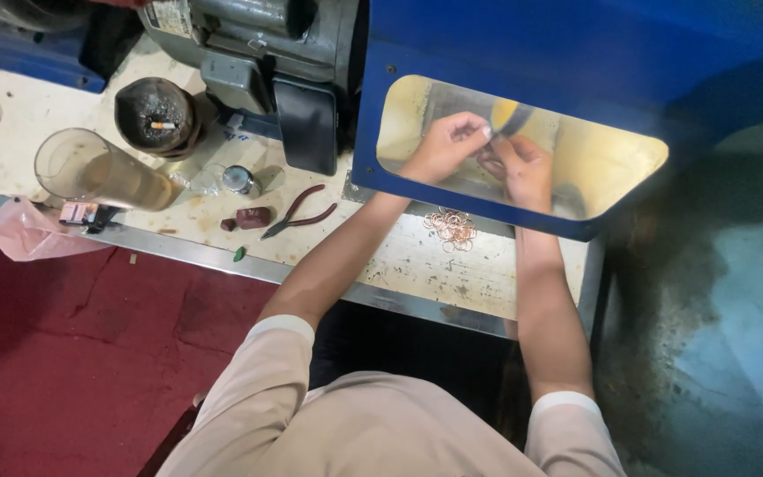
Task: Polishing small metal jewelry rings using a bench-top polishing machine.
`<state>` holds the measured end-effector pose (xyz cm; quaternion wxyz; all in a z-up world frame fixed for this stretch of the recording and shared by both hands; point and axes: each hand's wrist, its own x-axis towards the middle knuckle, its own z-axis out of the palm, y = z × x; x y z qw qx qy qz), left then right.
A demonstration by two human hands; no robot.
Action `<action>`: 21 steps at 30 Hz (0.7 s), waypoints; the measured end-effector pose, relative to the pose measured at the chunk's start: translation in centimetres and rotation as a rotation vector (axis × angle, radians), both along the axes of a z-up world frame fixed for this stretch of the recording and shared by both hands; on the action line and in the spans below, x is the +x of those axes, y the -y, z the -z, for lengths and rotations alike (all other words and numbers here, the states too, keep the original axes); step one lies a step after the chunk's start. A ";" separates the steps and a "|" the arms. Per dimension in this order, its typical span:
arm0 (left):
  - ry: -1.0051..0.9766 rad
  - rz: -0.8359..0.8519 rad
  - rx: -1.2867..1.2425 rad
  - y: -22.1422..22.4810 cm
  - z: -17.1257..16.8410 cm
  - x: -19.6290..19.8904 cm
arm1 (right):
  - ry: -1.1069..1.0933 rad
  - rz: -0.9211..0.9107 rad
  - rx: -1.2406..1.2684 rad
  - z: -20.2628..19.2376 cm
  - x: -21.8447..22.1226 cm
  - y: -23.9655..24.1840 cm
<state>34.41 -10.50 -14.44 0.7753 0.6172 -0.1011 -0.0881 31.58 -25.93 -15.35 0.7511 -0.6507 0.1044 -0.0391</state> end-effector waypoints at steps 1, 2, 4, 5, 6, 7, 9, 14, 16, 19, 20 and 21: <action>-0.001 -0.004 -0.003 0.1 0.3 0.0 | -0.001 -0.004 -0.003 0.0 0.2 -0.2; 0.003 -0.036 -0.006 0.1 0.5 0.0 | 0.019 0.033 0.004 0.1 0.4 -0.4; 0.005 -0.057 -0.010 0.0 1.2 0.5 | 0.036 0.080 0.010 -0.1 0.5 -0.6; 0.008 -0.041 0.016 -0.2 1.7 1.0 | 0.059 0.061 0.015 -0.3 0.6 -0.6; 0.012 -0.019 0.039 0.0 2.1 1.6 | 0.081 0.049 0.017 -0.6 0.5 -0.3; 0.010 -0.001 0.034 0.0 2.4 1.7 | 0.080 0.067 0.011 -0.8 0.3 0.1; -0.043 0.044 0.014 -0.1 3.0 2.0 | 0.012 -0.015 -0.064 -1.1 -0.1 0.8; -0.071 -0.013 -0.059 0.5 0.9 0.3 | -0.001 0.076 0.093 0.2 0.7 -0.4; -0.061 -0.015 -0.028 -0.1 1.2 1.0 | 0.002 0.090 0.072 -0.3 0.7 -0.3; -0.028 0.062 0.123 -0.9 2.0 2.2 | 0.045 -0.019 -0.084 -2.5 -0.2 -0.1; -0.017 0.070 0.092 -1.0 1.1 1.7 | 0.011 -0.034 -0.056 -3.0 -0.5 0.0; -0.006 0.079 0.062 -1.0 0.2 1.3 | -0.024 -0.048 -0.027 -3.5 -0.8 0.1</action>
